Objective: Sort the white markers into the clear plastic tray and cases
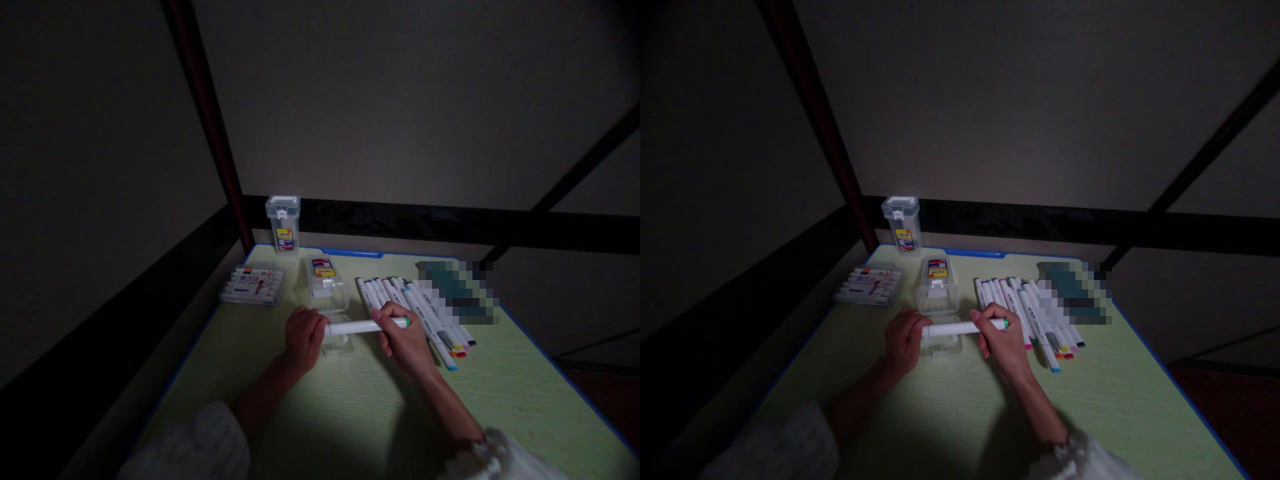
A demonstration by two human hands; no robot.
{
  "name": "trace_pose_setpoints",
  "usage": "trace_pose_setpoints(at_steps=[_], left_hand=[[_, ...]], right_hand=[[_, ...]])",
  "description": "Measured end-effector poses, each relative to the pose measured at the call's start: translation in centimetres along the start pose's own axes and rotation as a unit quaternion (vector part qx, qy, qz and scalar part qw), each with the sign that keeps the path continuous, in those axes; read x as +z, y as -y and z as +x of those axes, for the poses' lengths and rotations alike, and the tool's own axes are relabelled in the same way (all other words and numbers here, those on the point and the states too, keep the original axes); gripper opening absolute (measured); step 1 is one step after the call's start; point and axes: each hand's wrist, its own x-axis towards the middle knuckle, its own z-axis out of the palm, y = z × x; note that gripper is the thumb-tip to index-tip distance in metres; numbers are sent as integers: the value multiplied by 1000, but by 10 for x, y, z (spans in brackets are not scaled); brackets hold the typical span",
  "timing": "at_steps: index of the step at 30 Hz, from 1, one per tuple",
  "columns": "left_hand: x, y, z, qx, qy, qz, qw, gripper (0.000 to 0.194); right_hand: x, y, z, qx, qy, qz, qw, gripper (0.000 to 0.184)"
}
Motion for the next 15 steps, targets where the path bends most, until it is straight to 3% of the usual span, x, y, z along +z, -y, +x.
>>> trace_pose_setpoints(at_steps=[7, 15], left_hand=[[1, -5, 0, -110, 4, 4, 994, 32], [1, -7, 3, -163, -1, -40, 986, 34]], right_hand=[[3, -6, -2, -44, -18, -1, 999, 33], [4, -8, -5, -91, -29, -23, 995, 32]])
